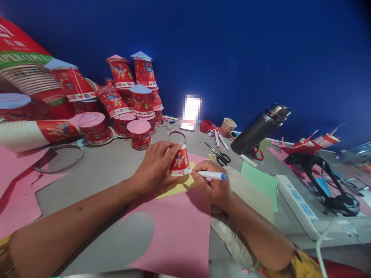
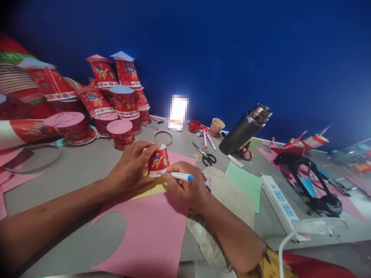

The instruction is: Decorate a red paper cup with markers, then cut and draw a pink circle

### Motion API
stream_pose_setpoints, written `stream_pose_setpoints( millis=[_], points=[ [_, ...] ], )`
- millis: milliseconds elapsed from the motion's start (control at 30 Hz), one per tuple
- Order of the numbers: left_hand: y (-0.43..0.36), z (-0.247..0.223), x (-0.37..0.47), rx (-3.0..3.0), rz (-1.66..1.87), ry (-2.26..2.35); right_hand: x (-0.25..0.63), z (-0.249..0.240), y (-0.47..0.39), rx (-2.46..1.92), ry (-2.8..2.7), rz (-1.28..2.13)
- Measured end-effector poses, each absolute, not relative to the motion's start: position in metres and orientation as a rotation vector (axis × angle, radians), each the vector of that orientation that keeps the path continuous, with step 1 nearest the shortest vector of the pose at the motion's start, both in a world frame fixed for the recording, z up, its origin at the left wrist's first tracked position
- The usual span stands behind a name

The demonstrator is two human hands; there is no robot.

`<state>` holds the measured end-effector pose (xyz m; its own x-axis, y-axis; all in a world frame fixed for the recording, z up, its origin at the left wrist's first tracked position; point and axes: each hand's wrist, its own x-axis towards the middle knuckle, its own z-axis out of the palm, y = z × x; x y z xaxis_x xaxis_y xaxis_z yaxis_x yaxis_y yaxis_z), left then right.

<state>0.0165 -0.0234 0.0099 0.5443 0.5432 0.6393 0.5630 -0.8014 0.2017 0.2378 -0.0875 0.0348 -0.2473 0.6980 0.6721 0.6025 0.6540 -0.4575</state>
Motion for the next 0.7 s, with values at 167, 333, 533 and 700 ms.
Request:
stream_pose_setpoints(
  millis=[167,333,533,700],
  points=[
    [-0.0241,0.0083,0.0178,-2.744,-1.108,-1.012,0.2375,0.0317,-0.0868,-1.029,-1.957,0.15],
    [-0.0232,0.0076,0.0165,-2.747,-1.063,-0.996,0.2379,0.0297,-0.0861,-1.09,-1.969,0.19],
    [-0.0241,0.0085,0.016,-2.767,-1.043,-0.983,0.2374,0.0331,-0.0862,-1.044,-1.954,0.162],
    [-0.0261,0.0096,0.0166,-2.787,-1.044,-0.979,0.2374,0.0315,-0.0863,-1.053,-1.962,0.193]
  ],
)
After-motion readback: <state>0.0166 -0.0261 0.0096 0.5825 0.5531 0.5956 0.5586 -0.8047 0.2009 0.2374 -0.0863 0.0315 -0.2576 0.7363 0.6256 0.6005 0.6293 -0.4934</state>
